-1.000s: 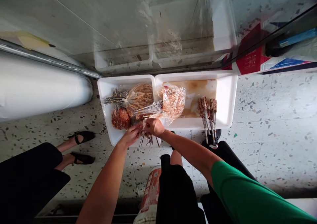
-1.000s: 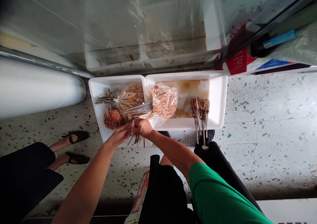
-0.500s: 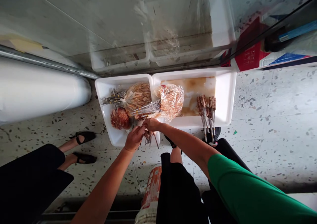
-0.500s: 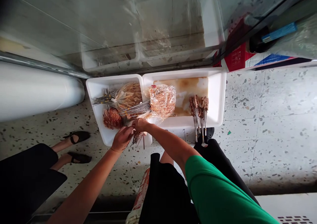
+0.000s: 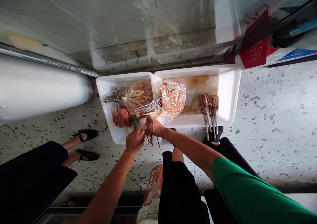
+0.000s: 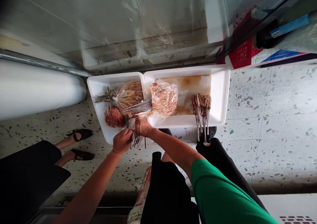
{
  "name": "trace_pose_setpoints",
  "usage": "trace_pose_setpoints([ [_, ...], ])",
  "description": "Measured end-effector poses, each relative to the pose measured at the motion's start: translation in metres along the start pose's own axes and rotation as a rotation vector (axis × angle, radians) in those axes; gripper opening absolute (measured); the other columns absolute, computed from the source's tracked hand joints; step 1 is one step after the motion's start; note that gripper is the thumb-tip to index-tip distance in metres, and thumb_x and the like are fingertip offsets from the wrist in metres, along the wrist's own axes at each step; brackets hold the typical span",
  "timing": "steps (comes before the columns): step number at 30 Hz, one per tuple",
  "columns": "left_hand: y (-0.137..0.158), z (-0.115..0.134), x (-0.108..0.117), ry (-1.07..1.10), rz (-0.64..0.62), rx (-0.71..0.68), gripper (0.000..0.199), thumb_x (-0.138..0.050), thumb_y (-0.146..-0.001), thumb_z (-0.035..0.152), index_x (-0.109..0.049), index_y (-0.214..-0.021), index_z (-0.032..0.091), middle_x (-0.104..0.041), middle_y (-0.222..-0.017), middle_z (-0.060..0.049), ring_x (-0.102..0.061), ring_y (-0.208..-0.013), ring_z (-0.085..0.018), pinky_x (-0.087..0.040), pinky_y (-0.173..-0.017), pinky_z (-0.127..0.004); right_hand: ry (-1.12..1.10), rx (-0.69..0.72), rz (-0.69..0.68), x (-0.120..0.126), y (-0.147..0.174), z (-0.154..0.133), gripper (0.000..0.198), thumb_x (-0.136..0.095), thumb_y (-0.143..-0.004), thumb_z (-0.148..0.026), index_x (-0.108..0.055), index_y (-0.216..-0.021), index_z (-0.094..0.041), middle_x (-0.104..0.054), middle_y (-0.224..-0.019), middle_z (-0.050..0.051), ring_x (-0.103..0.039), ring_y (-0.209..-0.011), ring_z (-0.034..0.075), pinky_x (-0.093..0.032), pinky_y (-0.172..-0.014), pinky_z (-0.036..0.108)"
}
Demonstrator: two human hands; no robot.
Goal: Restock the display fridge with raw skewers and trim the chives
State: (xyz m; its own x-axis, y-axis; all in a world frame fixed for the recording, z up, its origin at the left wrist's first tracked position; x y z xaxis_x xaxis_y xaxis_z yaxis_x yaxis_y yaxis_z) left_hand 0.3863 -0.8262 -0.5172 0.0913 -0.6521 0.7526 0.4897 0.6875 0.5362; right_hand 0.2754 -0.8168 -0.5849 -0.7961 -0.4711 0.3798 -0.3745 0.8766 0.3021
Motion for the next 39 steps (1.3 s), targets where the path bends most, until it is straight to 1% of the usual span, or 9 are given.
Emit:
trace_pose_setpoints([
  [4, 0.025, -0.033, -0.013, 0.180, 0.116, 0.212, 0.015, -0.049, -0.080, 0.025, -0.060, -0.070, 0.020, -0.056, -0.068, -0.005, -0.050, -0.068, -0.019, -0.035, -0.066, -0.028, 0.050, -0.099, -0.062, 0.004, 0.017, 0.019, 0.025, -0.044, -0.085, -0.017, -0.061, -0.102, -0.011, -0.063, -0.099, 0.015, -0.056, -0.101, 0.026, -0.047, -0.088, 0.039],
  [8, 0.046, -0.044, -0.020, 0.485, 0.066, 0.350, 0.024, -0.051, -0.082, 0.038, -0.060, -0.071, 0.019, -0.060, -0.073, -0.004, -0.050, -0.063, -0.016, -0.037, -0.061, -0.026, 0.068, -0.150, -0.057, 0.016, 0.038, 0.028, 0.027, -0.036, -0.089, -0.013, -0.059, -0.103, -0.012, -0.055, -0.121, 0.016, -0.054, -0.105, 0.024, -0.049, -0.080, 0.032],
  [11, 0.035, -0.034, -0.019, 0.766, -0.023, 0.353, 0.030, -0.053, -0.081, 0.046, -0.062, -0.074, 0.018, -0.064, -0.090, -0.007, -0.054, -0.075, -0.018, -0.041, -0.065, -0.026, 0.112, -0.013, -0.052, 0.021, 0.045, 0.011, 0.030, -0.030, -0.092, -0.014, -0.059, -0.099, -0.015, -0.050, -0.127, 0.012, -0.050, -0.111, 0.021, -0.049, -0.077, 0.028],
  [15, -0.001, -0.024, -0.027, 1.050, -0.106, 0.381, 0.033, -0.053, -0.083, 0.048, -0.065, -0.087, 0.018, -0.063, -0.080, -0.005, -0.054, -0.071, -0.016, -0.041, -0.066, -0.026, 0.129, 0.076, -0.105, 0.013, 0.048, -0.009, 0.023, -0.036, -0.091, -0.012, -0.058, -0.096, -0.013, -0.059, -0.103, 0.010, -0.056, -0.094, 0.017, -0.048, -0.073, 0.025],
  [21, -0.029, -0.021, -0.038, 0.932, -0.224, 0.229, 0.030, -0.069, -0.071, 0.041, -0.068, -0.088, 0.016, -0.064, -0.084, -0.005, -0.055, -0.079, -0.018, -0.041, -0.073, -0.027, -0.059, 0.172, -0.024, 0.012, 0.028, -0.020, 0.019, -0.043, -0.091, -0.018, -0.056, -0.100, -0.009, -0.057, -0.109, 0.013, -0.054, -0.101, 0.016, -0.044, -0.088, 0.025],
  [24, -0.025, -0.021, -0.033, 0.821, -0.152, 0.190, 0.024, -0.068, -0.071, 0.040, -0.068, -0.076, 0.016, -0.062, -0.077, -0.004, -0.054, -0.075, -0.018, -0.040, -0.069, -0.026, -0.135, 0.115, 0.027, 0.015, 0.014, -0.016, 0.016, -0.044, -0.090, -0.015, -0.059, -0.093, -0.011, -0.058, -0.110, 0.011, -0.053, -0.103, 0.016, -0.043, -0.088, 0.024],
  [28, -0.014, -0.026, -0.035, 0.860, -0.005, 0.317, 0.029, -0.065, -0.073, 0.046, -0.063, -0.071, 0.017, -0.054, -0.059, 0.000, -0.044, -0.054, -0.013, -0.034, -0.055, -0.025, -0.106, 0.014, -0.073, 0.011, 0.007, -0.009, 0.018, -0.042, -0.090, -0.013, -0.059, -0.094, -0.014, -0.061, -0.100, 0.007, -0.057, -0.093, 0.014, -0.044, -0.082, 0.023],
  [32, -0.010, -0.025, -0.044, 1.009, -0.037, 0.458, 0.037, -0.066, -0.070, 0.052, -0.058, -0.081, 0.018, -0.058, -0.062, 0.000, -0.044, -0.049, -0.011, -0.032, -0.048, -0.023, 0.033, -0.010, -0.206, 0.009, 0.010, -0.012, 0.016, -0.050, -0.086, -0.014, -0.061, -0.097, -0.012, -0.062, -0.099, 0.010, -0.058, -0.090, 0.017, -0.046, -0.077, 0.025],
  [39, -0.014, -0.027, -0.043, 1.385, -0.116, 0.748, 0.040, -0.082, -0.047, 0.035, -0.052, -0.064, 0.015, -0.058, -0.060, 0.000, -0.053, -0.059, -0.011, -0.038, -0.054, -0.022, 0.129, -0.062, -0.073, 0.007, 0.030, -0.023, 0.025, -0.042, -0.092, -0.023, -0.064, -0.092, -0.012, -0.062, -0.098, 0.013, -0.056, -0.090, 0.021, -0.046, -0.075, 0.029],
])
Point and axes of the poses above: each hand's wrist, its own y-axis away from the middle knuckle, its own x-axis out of the back of the hand, z = x × y, the point moved 5 cm from there along -y, towards the middle knuckle
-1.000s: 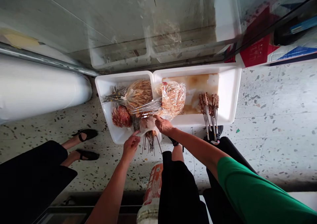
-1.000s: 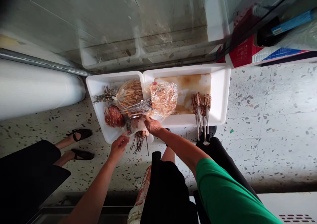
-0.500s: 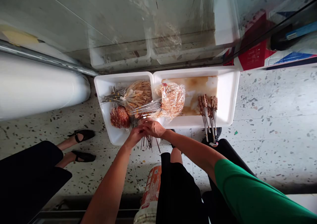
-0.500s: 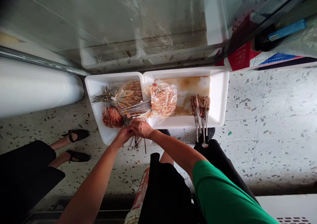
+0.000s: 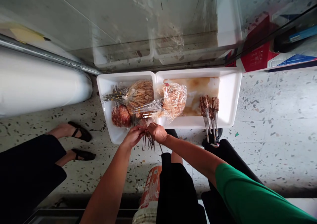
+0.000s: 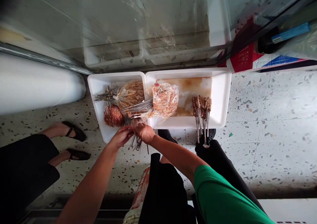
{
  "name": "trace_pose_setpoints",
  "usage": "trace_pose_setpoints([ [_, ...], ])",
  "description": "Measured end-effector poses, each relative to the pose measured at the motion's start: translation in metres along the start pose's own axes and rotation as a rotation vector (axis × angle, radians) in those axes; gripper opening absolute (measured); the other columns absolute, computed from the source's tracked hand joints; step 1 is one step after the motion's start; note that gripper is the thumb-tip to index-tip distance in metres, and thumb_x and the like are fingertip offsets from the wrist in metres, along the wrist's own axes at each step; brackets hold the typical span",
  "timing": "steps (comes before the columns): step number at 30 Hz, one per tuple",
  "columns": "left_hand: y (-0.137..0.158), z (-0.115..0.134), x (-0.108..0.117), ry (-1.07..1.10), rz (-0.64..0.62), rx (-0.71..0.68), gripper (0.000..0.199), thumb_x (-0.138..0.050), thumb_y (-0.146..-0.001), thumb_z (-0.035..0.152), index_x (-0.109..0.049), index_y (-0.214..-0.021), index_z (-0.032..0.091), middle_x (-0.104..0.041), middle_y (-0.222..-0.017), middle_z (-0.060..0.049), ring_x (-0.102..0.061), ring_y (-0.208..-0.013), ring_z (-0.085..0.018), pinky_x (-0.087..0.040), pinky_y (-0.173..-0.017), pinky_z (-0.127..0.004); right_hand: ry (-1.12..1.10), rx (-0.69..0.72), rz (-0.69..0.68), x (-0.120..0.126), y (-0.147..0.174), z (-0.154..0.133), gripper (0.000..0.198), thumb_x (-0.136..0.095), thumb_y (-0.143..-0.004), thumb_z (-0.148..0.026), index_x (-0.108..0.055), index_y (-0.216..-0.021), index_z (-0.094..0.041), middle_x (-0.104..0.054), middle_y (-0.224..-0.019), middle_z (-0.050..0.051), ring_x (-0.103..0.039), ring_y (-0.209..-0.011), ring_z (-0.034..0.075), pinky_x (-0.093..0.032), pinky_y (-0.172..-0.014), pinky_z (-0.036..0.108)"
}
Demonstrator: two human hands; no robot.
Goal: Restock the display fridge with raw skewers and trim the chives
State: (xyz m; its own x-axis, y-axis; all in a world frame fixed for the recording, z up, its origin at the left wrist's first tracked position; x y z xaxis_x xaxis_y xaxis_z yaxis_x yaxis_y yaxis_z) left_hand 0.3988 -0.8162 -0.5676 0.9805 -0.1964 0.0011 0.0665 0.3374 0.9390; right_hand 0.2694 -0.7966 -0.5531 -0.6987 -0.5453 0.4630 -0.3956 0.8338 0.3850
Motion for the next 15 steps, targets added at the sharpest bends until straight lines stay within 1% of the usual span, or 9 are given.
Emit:
trace_pose_setpoints([
  [2, 0.000, -0.001, 0.003, -0.010, 0.019, 0.016, 0.035, -0.081, -0.045, 0.027, -0.053, -0.061, 0.014, -0.059, -0.061, -0.001, -0.054, -0.060, -0.012, -0.039, -0.056, -0.023, -0.068, 0.039, 0.022, -0.004, 0.006, 0.001, 0.024, -0.043, -0.092, -0.021, -0.065, -0.088, -0.013, -0.064, -0.094, 0.010, -0.057, -0.088, 0.018, -0.045, -0.077, 0.027],
  [4, 0.000, -0.002, 0.005, -0.084, 0.072, -0.031, 0.034, -0.080, -0.045, 0.025, -0.051, -0.060, 0.015, -0.058, -0.061, 0.000, -0.053, -0.060, -0.011, -0.039, -0.058, -0.023, -0.165, 0.004, 0.012, -0.009, 0.006, 0.009, 0.019, -0.048, -0.089, -0.018, -0.066, -0.084, -0.013, -0.066, -0.088, 0.007, -0.058, -0.084, 0.015, -0.045, -0.077, 0.024],
  [6, 0.001, 0.001, 0.005, -0.234, 0.137, -0.136, 0.032, -0.077, -0.050, 0.028, -0.049, -0.059, 0.016, -0.054, -0.059, 0.002, -0.049, -0.058, -0.011, -0.037, -0.058, -0.024, -0.280, -0.150, -0.014, -0.014, 0.002, 0.021, 0.016, -0.051, -0.086, -0.016, -0.067, -0.082, -0.012, -0.067, -0.082, 0.005, -0.060, -0.077, 0.013, -0.045, -0.072, 0.021],
  [8, 0.005, 0.009, 0.000, -0.455, 0.190, -0.276, 0.025, -0.072, -0.059, 0.030, -0.050, -0.060, 0.017, -0.053, -0.059, 0.002, -0.047, -0.058, -0.012, -0.035, -0.058, -0.024, -0.374, -0.345, -0.061, -0.017, -0.001, 0.032, 0.015, -0.053, -0.083, -0.016, -0.067, -0.082, -0.012, -0.067, -0.077, 0.004, -0.061, -0.073, 0.013, -0.045, -0.067, 0.020],
  [10, 0.010, 0.020, -0.009, -0.702, 0.199, -0.458, 0.016, -0.064, -0.065, 0.025, -0.051, -0.060, 0.018, -0.053, -0.062, 0.000, -0.047, -0.062, -0.014, -0.035, -0.062, -0.027, -0.362, -0.460, -0.079, -0.017, -0.002, 0.036, 0.016, -0.053, -0.083, -0.019, -0.068, -0.083, -0.011, -0.068, -0.079, 0.007, -0.061, -0.076, 0.015, -0.046, -0.068, 0.022],
  [11, 0.013, 0.026, -0.015, -0.812, 0.174, -0.554, 0.013, -0.061, -0.066, 0.021, -0.051, -0.059, 0.019, -0.054, -0.064, -0.002, -0.048, -0.066, -0.016, -0.036, -0.065, -0.028, -0.313, -0.460, -0.054, -0.015, -0.003, 0.036, 0.017, -0.053, -0.083, -0.021, -0.068, -0.085, -0.011, -0.068, -0.086, 0.009, -0.061, -0.082, 0.018, -0.047, -0.072, 0.024],
  [12, 0.016, 0.031, -0.021, -0.898, 0.127, -0.645, 0.011, -0.058, -0.068, 0.019, -0.051, -0.059, 0.019, -0.054, -0.066, -0.003, -0.049, -0.070, -0.018, -0.037, -0.068, -0.030, -0.262, -0.413, -0.010, -0.011, -0.005, 0.033, 0.018, -0.054, -0.083, -0.022, -0.067, -0.087, -0.010, -0.067, -0.095, 0.012, -0.060, -0.091, 0.020, -0.046, -0.078, 0.026],
  [13, 0.019, 0.034, -0.026, -0.962, 0.062, -0.717, 0.010, -0.055, -0.070, 0.017, -0.052, -0.061, 0.019, -0.055, -0.069, -0.004, -0.051, -0.074, -0.019, -0.038, -0.072, -0.031, -0.228, -0.325, 0.037, -0.008, -0.006, 0.029, 0.020, -0.053, -0.084, -0.023, -0.066, -0.092, -0.010, -0.064, -0.106, 0.015, -0.057, -0.100, 0.022, -0.045, -0.085, 0.028],
  [15, 0.021, 0.036, -0.033, -1.064, -0.072, -0.785, 0.012, -0.048, -0.076, 0.017, -0.054, -0.066, 0.019, -0.056, -0.074, -0.006, -0.052, -0.080, -0.021, -0.040, -0.078, -0.033, -0.229, -0.112, 0.079, -0.005, -0.008, 0.021, 0.024, -0.052, -0.085, -0.021, -0.062, -0.104, -0.011, -0.058, -0.119, 0.015, -0.051, -0.112, 0.021, -0.041, -0.094, 0.028],
])
Point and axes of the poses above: each hand's wrist, its own y-axis away from the middle knuckle, its own x-axis out of the back of the hand, z = x × y, the point moved 5 cm from there along -y, towards the middle knuckle
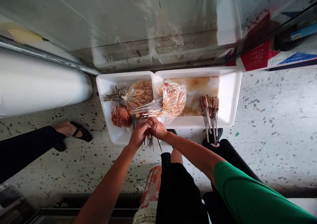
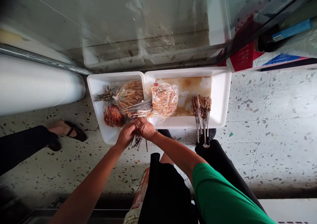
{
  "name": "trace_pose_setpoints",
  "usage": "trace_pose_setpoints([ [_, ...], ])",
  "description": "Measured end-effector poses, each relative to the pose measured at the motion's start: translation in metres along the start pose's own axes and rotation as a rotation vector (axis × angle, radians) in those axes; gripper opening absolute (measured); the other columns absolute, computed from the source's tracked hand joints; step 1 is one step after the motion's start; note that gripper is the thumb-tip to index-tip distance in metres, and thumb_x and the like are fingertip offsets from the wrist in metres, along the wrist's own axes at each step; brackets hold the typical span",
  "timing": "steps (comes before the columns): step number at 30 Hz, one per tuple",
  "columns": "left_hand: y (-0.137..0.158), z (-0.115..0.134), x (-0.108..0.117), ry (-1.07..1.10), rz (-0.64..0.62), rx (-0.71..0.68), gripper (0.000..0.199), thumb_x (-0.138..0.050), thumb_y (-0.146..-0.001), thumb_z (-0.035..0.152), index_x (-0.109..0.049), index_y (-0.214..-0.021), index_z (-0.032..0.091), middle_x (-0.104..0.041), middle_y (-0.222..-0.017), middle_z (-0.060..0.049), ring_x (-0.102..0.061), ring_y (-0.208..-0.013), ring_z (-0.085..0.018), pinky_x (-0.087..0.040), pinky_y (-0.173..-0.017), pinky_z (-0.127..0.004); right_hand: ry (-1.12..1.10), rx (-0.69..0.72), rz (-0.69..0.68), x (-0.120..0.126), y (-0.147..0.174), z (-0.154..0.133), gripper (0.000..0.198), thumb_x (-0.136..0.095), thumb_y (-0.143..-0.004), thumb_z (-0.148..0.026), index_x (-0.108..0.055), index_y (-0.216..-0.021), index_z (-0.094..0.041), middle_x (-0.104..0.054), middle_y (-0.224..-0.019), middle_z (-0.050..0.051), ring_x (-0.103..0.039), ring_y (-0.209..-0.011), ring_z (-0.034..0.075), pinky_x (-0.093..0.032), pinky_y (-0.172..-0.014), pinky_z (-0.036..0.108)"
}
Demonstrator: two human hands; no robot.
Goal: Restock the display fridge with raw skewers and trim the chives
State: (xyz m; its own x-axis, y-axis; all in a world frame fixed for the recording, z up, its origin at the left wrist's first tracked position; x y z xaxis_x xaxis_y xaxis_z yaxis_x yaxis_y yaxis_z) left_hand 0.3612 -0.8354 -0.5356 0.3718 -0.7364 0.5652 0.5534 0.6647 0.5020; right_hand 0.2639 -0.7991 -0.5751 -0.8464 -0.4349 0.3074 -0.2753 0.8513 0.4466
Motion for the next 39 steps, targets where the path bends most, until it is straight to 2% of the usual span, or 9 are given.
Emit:
trace_pose_setpoints([
  [2, 0.000, 0.001, -0.004, -0.102, -0.106, -0.051, 0.016, -0.042, -0.079, 0.017, -0.056, -0.073, 0.019, -0.058, -0.079, -0.007, -0.053, -0.084, -0.021, -0.042, -0.081, -0.033, -0.049, 0.124, -0.052, -0.003, -0.002, -0.002, 0.030, -0.051, -0.084, -0.017, -0.058, -0.113, -0.012, -0.060, -0.117, 0.013, -0.054, -0.108, 0.018, -0.042, -0.093, 0.026],
  [6, 0.004, -0.006, -0.012, -0.367, -0.195, -0.062, 0.019, -0.039, -0.083, 0.018, -0.058, -0.080, 0.017, -0.059, -0.086, -0.009, -0.053, -0.087, -0.022, -0.044, -0.080, -0.033, -0.088, 0.081, -0.130, -0.008, -0.012, 0.007, 0.032, -0.051, -0.084, -0.014, -0.058, -0.115, -0.013, -0.066, -0.105, 0.010, -0.061, -0.094, 0.018, -0.046, -0.081, 0.025],
  [9, 0.006, -0.013, -0.017, -0.518, -0.187, -0.025, 0.024, -0.037, -0.087, 0.022, -0.059, -0.080, 0.015, -0.057, -0.084, -0.011, -0.054, -0.080, -0.023, -0.044, -0.071, -0.033, -0.108, 0.030, -0.158, -0.008, -0.017, 0.009, 0.029, -0.048, -0.084, -0.011, -0.061, -0.110, -0.014, -0.067, -0.100, 0.009, -0.063, -0.089, 0.017, -0.046, -0.076, 0.024],
  [13, 0.006, -0.020, -0.027, -0.611, -0.190, 0.019, 0.022, -0.040, -0.087, 0.023, -0.060, -0.084, 0.015, -0.058, -0.084, -0.012, -0.056, -0.075, -0.023, -0.041, -0.063, -0.032, -0.152, -0.010, -0.256, -0.012, -0.017, 0.011, 0.020, -0.054, -0.075, -0.007, -0.066, -0.091, -0.012, -0.068, -0.084, 0.005, -0.062, -0.079, 0.016, -0.046, -0.070, 0.022],
  [18, 0.007, -0.026, -0.026, -0.608, -0.073, 0.084, 0.024, -0.040, -0.088, 0.023, -0.057, -0.101, 0.012, -0.059, -0.101, -0.015, -0.058, -0.082, -0.025, -0.043, -0.066, -0.033, -0.356, -0.119, -0.358, -0.017, -0.018, 0.023, 0.022, -0.045, -0.080, -0.004, -0.064, -0.085, -0.012, -0.063, -0.071, 0.000, -0.060, -0.063, 0.009, -0.046, -0.058, 0.017],
  [22, 0.015, -0.028, -0.022, -0.632, -0.089, -0.069, 0.028, -0.039, -0.091, 0.029, -0.060, -0.101, 0.012, -0.062, -0.088, -0.014, -0.057, -0.086, -0.027, -0.043, -0.076, -0.037, -0.533, -0.138, -0.466, -0.015, -0.024, 0.026, 0.025, -0.046, -0.079, -0.003, -0.067, -0.090, -0.012, -0.063, -0.072, 0.000, -0.062, -0.066, 0.009, -0.049, -0.057, 0.016],
  [27, 0.024, -0.027, -0.021, -0.653, -0.152, -0.200, 0.029, -0.035, -0.091, 0.020, -0.063, -0.094, 0.013, -0.062, -0.086, -0.013, -0.057, -0.085, -0.027, -0.044, -0.078, -0.039, -0.635, -0.178, -0.532, -0.018, -0.026, 0.033, 0.025, -0.051, -0.078, -0.005, -0.068, -0.094, -0.013, -0.066, -0.074, 0.001, -0.065, -0.069, 0.012, -0.052, -0.055, 0.017],
  [33, 0.026, -0.029, -0.019, -0.537, -0.064, -0.245, 0.027, -0.037, -0.091, 0.019, -0.063, -0.093, 0.015, -0.063, -0.087, -0.011, -0.057, -0.087, -0.023, -0.044, -0.082, -0.036, -0.566, -0.135, -0.503, -0.020, -0.025, 0.039, 0.025, -0.052, -0.078, -0.006, -0.068, -0.096, -0.010, -0.069, -0.078, 0.002, -0.065, -0.073, 0.011, -0.051, -0.059, 0.016],
  [39, 0.026, -0.032, -0.018, -0.587, -0.164, -0.219, 0.030, -0.034, -0.092, 0.019, -0.064, -0.093, 0.015, -0.062, -0.083, -0.009, -0.057, -0.083, -0.022, -0.043, -0.080, -0.034, -0.241, 0.000, -0.469, -0.013, -0.027, 0.021, 0.026, -0.047, -0.080, -0.006, -0.070, -0.093, -0.010, -0.069, -0.075, 0.004, -0.063, -0.067, 0.011, -0.048, -0.061, 0.018],
])
Point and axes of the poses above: each hand's wrist, its own y-axis away from the middle knuckle, its own x-axis out of the back of the hand, z = x × y, the point moved 5 cm from there along -y, towards the middle knuckle
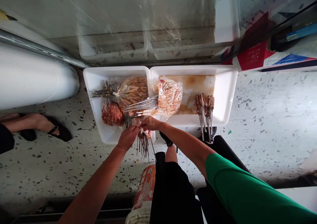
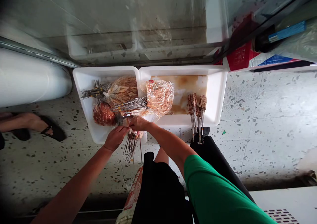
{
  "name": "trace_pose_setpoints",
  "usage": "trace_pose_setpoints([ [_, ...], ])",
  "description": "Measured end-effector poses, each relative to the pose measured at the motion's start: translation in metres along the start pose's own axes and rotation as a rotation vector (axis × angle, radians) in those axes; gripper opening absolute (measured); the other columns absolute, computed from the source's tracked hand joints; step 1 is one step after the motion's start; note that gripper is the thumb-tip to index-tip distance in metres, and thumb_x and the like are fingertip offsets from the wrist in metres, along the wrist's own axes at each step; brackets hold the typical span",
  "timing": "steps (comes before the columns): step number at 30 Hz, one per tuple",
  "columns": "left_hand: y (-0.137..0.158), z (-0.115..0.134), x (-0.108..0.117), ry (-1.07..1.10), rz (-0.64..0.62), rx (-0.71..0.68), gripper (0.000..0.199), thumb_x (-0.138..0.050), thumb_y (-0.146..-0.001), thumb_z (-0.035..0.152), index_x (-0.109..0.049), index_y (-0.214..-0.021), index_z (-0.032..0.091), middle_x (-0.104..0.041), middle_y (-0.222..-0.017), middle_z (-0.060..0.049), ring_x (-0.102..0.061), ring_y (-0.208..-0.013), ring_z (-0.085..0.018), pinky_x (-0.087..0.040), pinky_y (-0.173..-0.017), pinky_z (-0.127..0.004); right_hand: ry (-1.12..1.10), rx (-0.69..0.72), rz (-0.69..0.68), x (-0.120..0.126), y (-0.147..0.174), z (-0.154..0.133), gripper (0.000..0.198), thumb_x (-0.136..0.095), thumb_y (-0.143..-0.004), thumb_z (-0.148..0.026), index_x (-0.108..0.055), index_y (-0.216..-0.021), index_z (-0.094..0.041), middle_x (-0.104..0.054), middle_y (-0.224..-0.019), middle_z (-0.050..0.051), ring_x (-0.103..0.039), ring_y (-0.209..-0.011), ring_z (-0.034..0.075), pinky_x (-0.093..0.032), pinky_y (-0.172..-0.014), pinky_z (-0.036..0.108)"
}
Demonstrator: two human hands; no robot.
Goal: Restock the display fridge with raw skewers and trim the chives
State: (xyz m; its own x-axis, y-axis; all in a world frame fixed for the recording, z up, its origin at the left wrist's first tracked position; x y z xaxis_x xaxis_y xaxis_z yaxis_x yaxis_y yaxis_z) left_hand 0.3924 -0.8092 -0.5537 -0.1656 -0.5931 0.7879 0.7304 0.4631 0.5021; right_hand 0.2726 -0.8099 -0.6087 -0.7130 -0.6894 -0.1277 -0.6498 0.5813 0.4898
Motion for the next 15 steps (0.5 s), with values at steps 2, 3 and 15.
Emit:
trace_pose_setpoints([
  [2, 0.002, 0.003, 0.002, -0.032, -0.044, 0.082, 0.034, -0.032, -0.093, 0.021, -0.064, -0.089, 0.015, -0.062, -0.079, -0.010, -0.057, -0.078, -0.023, -0.043, -0.074, -0.034, 0.181, 0.008, 0.062, 0.001, 0.000, -0.010, 0.024, -0.048, -0.081, -0.009, -0.070, -0.088, -0.010, -0.070, -0.079, 0.006, -0.063, -0.072, 0.014, -0.047, -0.067, 0.021],
  [3, 0.004, 0.005, 0.002, -0.015, -0.058, 0.131, 0.035, -0.031, -0.093, 0.023, -0.064, -0.086, 0.015, -0.061, -0.076, -0.010, -0.057, -0.076, -0.023, -0.042, -0.072, -0.034, 0.265, 0.000, 0.089, 0.000, -0.001, -0.014, 0.022, -0.049, -0.081, -0.010, -0.070, -0.087, -0.009, -0.070, -0.083, 0.008, -0.063, -0.077, 0.015, -0.047, -0.071, 0.022],
  [15, 0.066, 0.075, -0.033, 1.959, -0.116, 1.545, 0.030, -0.063, -0.076, 0.045, -0.056, -0.090, 0.019, -0.064, -0.083, -0.008, -0.063, -0.080, -0.023, -0.051, -0.068, -0.036, 0.199, -0.178, 0.288, -0.036, 0.019, -0.017, 0.029, -0.039, -0.090, -0.018, -0.060, -0.108, -0.010, -0.064, -0.104, 0.017, -0.060, -0.096, 0.024, -0.046, -0.083, 0.032],
])
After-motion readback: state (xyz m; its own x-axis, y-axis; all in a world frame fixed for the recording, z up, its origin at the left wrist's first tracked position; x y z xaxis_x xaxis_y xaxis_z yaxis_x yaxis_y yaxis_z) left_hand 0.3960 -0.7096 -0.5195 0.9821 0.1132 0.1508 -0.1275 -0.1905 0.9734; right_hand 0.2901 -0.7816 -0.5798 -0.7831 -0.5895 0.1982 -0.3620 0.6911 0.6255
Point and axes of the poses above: each hand's wrist, its own y-axis away from the middle knuckle, its own x-axis out of the back of the hand, z = x × y, the point moved 5 cm from there along -y, towards the middle knuckle
